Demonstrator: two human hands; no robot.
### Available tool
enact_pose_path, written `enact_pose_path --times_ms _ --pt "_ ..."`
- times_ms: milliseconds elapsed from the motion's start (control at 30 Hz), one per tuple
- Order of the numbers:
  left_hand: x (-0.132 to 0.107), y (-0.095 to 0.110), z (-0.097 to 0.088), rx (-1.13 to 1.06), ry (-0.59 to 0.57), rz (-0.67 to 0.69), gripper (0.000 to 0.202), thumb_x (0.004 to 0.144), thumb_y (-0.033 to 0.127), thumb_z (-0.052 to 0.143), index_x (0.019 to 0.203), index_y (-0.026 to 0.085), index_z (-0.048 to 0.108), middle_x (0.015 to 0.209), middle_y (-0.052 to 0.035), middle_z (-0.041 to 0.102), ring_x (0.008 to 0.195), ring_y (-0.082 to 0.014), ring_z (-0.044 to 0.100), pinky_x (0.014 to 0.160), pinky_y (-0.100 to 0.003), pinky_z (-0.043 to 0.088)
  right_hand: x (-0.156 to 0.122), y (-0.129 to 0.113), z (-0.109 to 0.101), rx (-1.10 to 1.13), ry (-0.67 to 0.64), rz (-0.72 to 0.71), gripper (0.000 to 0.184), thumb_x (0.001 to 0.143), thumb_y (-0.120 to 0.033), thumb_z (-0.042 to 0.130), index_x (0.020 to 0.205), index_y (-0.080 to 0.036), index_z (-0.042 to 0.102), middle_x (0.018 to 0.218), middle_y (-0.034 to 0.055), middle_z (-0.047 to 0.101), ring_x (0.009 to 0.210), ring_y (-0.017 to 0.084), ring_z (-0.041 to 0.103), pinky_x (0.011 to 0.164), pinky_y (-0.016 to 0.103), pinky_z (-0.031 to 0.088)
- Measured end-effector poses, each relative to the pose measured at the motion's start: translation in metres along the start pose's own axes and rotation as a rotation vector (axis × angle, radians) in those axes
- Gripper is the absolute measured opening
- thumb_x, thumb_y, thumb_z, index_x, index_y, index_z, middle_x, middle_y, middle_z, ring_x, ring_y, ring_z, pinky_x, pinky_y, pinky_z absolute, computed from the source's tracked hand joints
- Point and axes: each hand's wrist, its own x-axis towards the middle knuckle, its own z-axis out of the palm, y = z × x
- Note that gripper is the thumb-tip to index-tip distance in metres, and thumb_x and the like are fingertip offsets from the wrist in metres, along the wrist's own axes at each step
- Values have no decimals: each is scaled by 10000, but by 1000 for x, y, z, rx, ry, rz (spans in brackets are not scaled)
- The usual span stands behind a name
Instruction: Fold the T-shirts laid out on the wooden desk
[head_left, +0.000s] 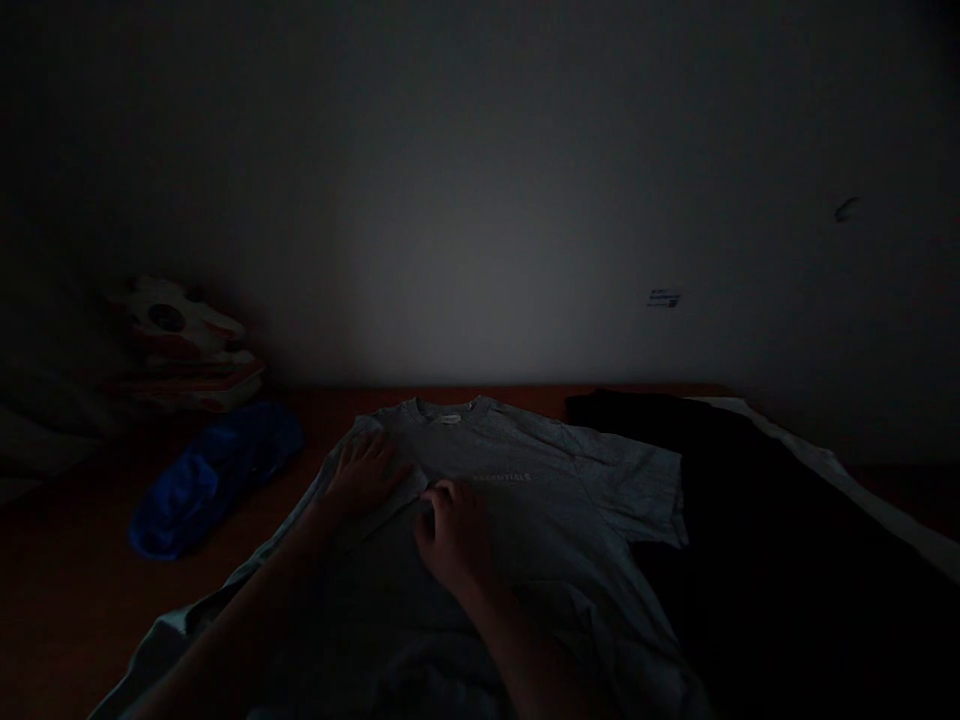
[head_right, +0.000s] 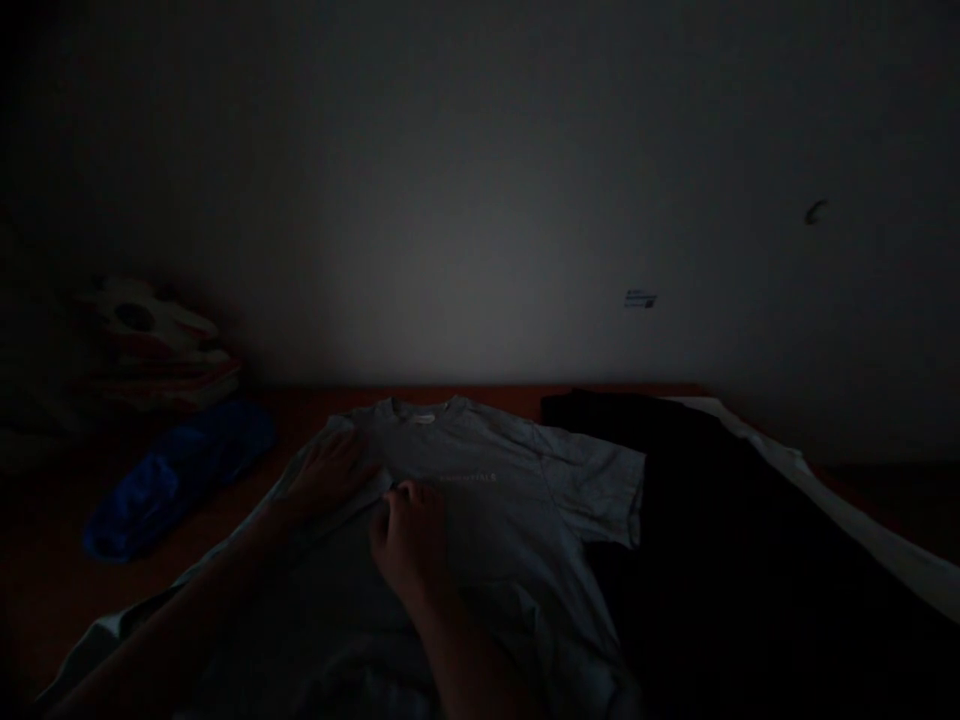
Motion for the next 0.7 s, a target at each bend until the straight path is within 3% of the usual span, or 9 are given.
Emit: enact_pose_path --times_ms 167,333,500,600,700 --pt "-12 54 -25 -95 36 93 339 923 269 491 1187 183 686 1303 -172 660 1188 -322 636 1042 -480 468 9 8 2 280 246 129 158 935 -295 537 1038 -222 632 1038 82 704 1022 219 652 957 368 487" --pt "-35 101 -25 -380 27 123 274 938 249 441 1072 223 679 1054 -99 698 928 -237 683 856 -383 545 16 24 2 540 372 262 251 959 -415 459 1018 -214 598 1012 109 699 949 221 661 872 351 525" --pt "-43 101 -17 -664 40 152 208 899 298 507 956 211 686 968 -85 698 866 -218 661 812 -346 532 18 33 3 630 370 302 328 932 -525 490 986 -224 609 967 87 704 863 210 660 781 326 533" --pt "-39 92 -16 -979 76 -3 267 859 380 573 1024 205 690 975 -74 718 883 -223 673 813 -340 529 20 36 0 648 281 340 393 892 -590 520 992 -224 622 969 81 718 867 209 668 796 330 531" --pt "-32 84 -17 -1311 155 -226 361 762 455 678 1018 202 702 904 -40 711 841 -209 662 758 -306 514 23 46 -13 638 128 357 426 819 -639 592 883 -222 649 842 58 731 793 215 691 733 330 545"
